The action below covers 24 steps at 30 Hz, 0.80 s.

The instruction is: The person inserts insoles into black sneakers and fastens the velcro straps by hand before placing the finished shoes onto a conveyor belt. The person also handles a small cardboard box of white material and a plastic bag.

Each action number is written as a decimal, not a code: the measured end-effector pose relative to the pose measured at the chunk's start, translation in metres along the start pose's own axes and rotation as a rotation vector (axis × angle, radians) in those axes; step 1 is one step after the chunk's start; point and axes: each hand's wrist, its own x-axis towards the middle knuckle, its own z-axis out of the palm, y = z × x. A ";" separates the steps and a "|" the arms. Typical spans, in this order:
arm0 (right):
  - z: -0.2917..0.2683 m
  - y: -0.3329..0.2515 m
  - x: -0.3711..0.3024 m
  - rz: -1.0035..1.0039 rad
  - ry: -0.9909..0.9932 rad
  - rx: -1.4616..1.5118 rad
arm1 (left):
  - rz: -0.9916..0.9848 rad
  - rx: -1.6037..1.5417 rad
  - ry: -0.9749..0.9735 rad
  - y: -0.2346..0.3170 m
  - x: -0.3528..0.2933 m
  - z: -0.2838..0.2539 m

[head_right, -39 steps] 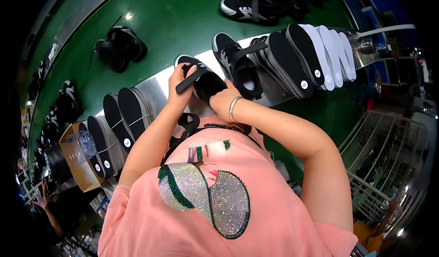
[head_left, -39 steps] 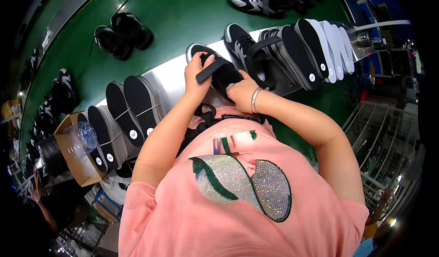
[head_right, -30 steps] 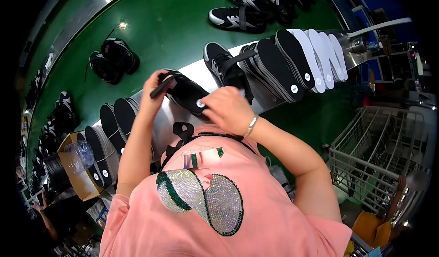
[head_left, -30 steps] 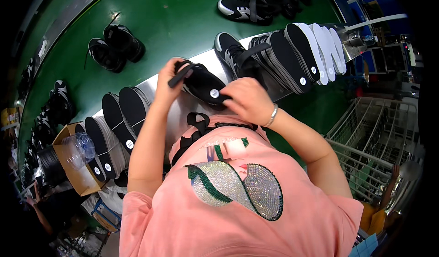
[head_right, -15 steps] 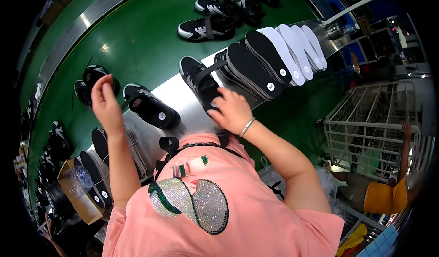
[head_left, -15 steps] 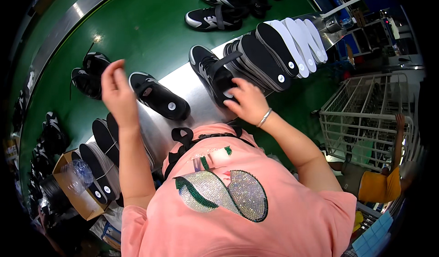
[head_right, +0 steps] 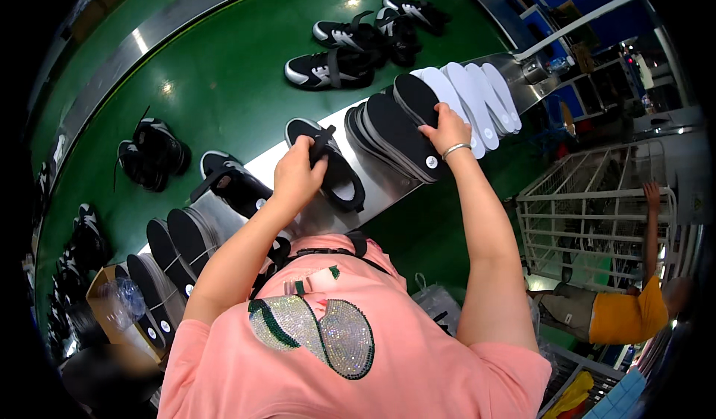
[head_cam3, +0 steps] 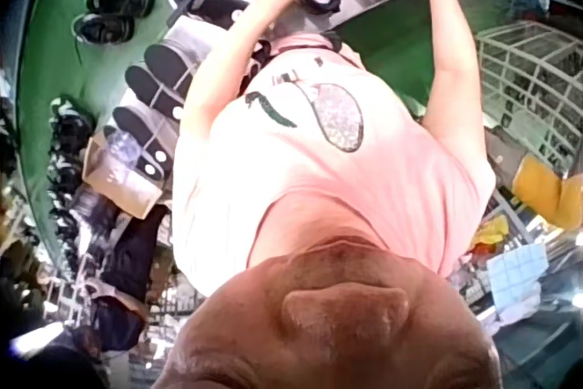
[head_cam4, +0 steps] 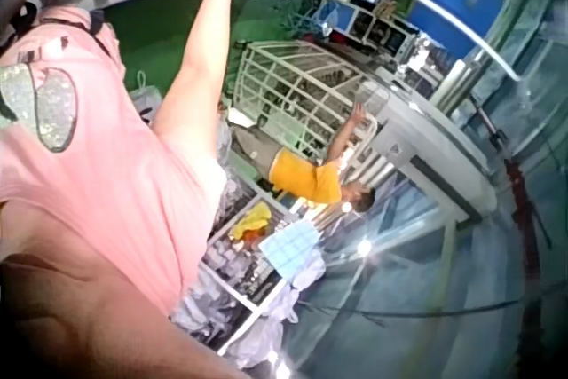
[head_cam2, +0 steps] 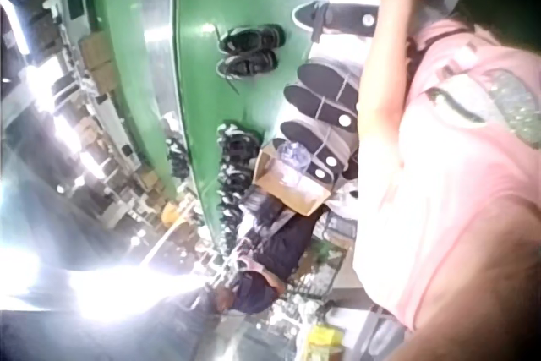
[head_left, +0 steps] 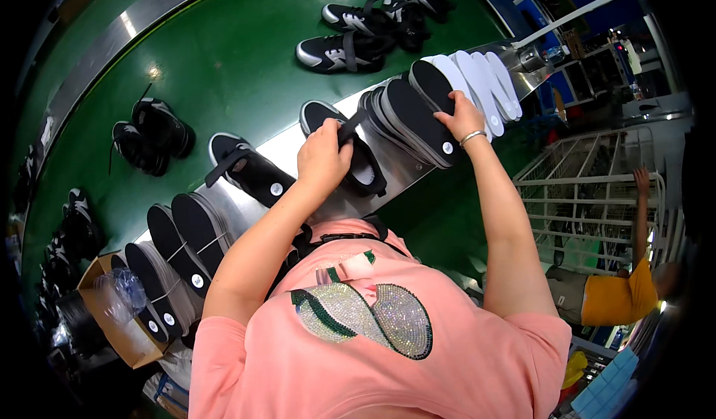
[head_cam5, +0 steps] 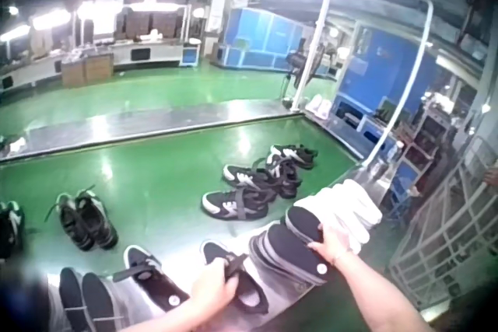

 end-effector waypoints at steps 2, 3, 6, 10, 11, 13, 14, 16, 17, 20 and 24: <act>-0.003 0.005 -0.001 -0.021 0.011 -0.037 | -0.021 -0.056 0.090 -0.004 -0.003 0.000; -0.003 0.010 -0.002 -0.023 0.039 -0.040 | -0.056 -0.072 0.101 -0.005 -0.003 -0.001; -0.024 0.002 -0.007 -0.130 0.256 0.018 | -0.094 -0.155 0.194 -0.012 -0.002 -0.002; -0.062 -0.045 -0.048 -0.031 -0.444 1.180 | -0.171 -0.135 0.117 -0.016 0.007 -0.001; -0.069 -0.060 -0.065 -0.023 -0.629 1.196 | -0.182 -0.116 0.102 -0.016 0.008 -0.001; -0.055 -0.068 -0.092 0.014 -0.945 1.294 | -0.178 -0.126 0.083 -0.014 0.006 -0.002; -0.048 -0.072 -0.101 0.046 -1.085 1.249 | -0.180 -0.129 0.077 -0.013 0.005 -0.003; -0.042 -0.083 -0.111 0.169 -1.159 1.085 | -0.184 -0.160 0.080 -0.013 0.000 -0.004; -0.037 -0.082 -0.112 0.187 -1.183 1.064 | -0.187 -0.175 0.082 -0.014 -0.004 -0.004; -0.035 -0.093 -0.112 0.162 -1.179 0.921 | -0.183 -0.183 0.077 -0.011 -0.011 -0.007; -0.019 -0.120 -0.116 -0.319 -0.729 0.412 | -0.069 -0.037 0.057 0.000 -0.019 -0.005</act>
